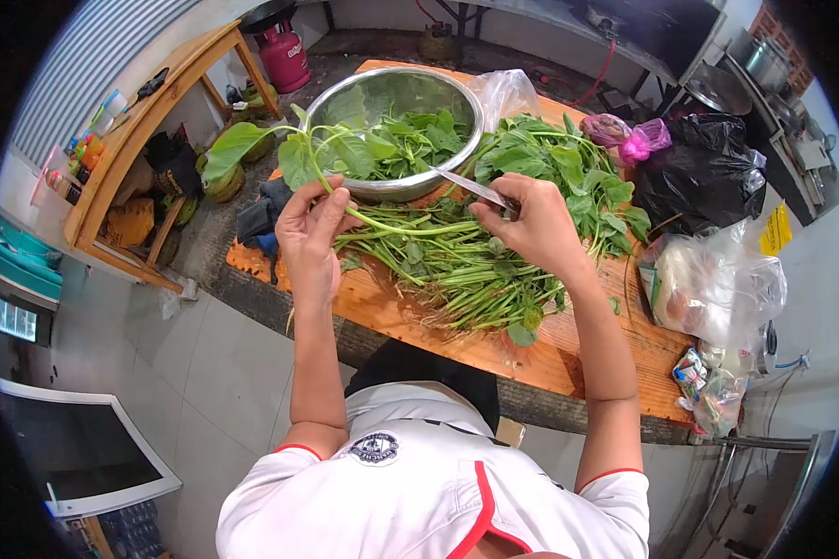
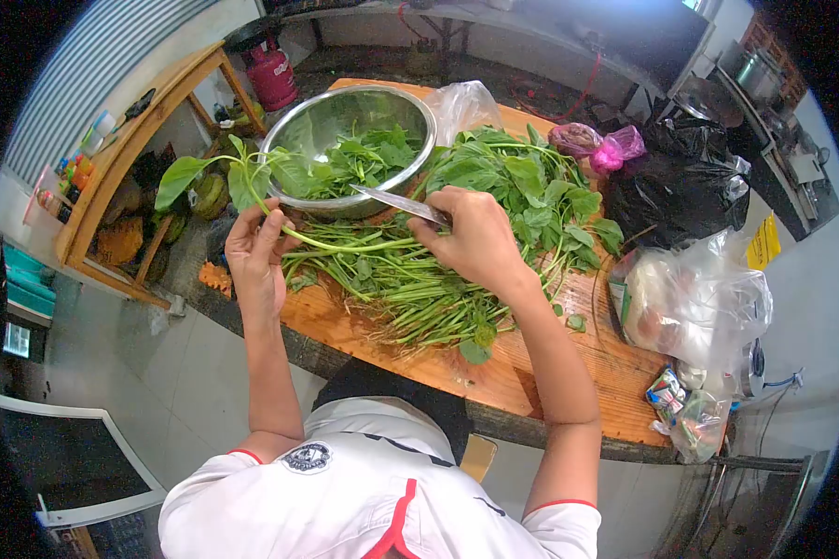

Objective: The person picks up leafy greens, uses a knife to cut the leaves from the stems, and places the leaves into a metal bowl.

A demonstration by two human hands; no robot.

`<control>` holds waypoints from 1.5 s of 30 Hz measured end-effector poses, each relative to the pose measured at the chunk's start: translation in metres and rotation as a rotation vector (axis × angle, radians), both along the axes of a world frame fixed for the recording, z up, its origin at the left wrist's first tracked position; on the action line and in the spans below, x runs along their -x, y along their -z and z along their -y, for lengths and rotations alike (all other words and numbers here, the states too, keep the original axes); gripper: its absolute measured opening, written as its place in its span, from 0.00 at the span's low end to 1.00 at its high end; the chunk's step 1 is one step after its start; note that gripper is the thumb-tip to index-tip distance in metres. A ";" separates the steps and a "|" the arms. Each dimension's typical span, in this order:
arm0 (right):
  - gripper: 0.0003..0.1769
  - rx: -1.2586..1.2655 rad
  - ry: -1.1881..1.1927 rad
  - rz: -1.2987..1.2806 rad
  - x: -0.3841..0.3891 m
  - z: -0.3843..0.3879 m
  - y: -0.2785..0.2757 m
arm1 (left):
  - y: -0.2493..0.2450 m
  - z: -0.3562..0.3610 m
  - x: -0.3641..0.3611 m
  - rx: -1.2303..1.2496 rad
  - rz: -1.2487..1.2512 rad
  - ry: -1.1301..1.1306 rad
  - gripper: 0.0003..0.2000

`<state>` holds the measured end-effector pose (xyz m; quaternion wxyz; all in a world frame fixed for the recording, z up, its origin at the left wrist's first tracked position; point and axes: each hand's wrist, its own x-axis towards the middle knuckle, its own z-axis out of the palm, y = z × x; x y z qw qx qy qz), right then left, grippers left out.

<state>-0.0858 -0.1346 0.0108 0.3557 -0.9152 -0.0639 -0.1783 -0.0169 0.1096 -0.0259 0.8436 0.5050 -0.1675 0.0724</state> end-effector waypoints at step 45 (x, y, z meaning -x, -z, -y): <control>0.15 -0.147 -0.171 0.136 0.004 -0.032 0.005 | -0.004 0.028 0.012 0.073 -0.057 0.059 0.08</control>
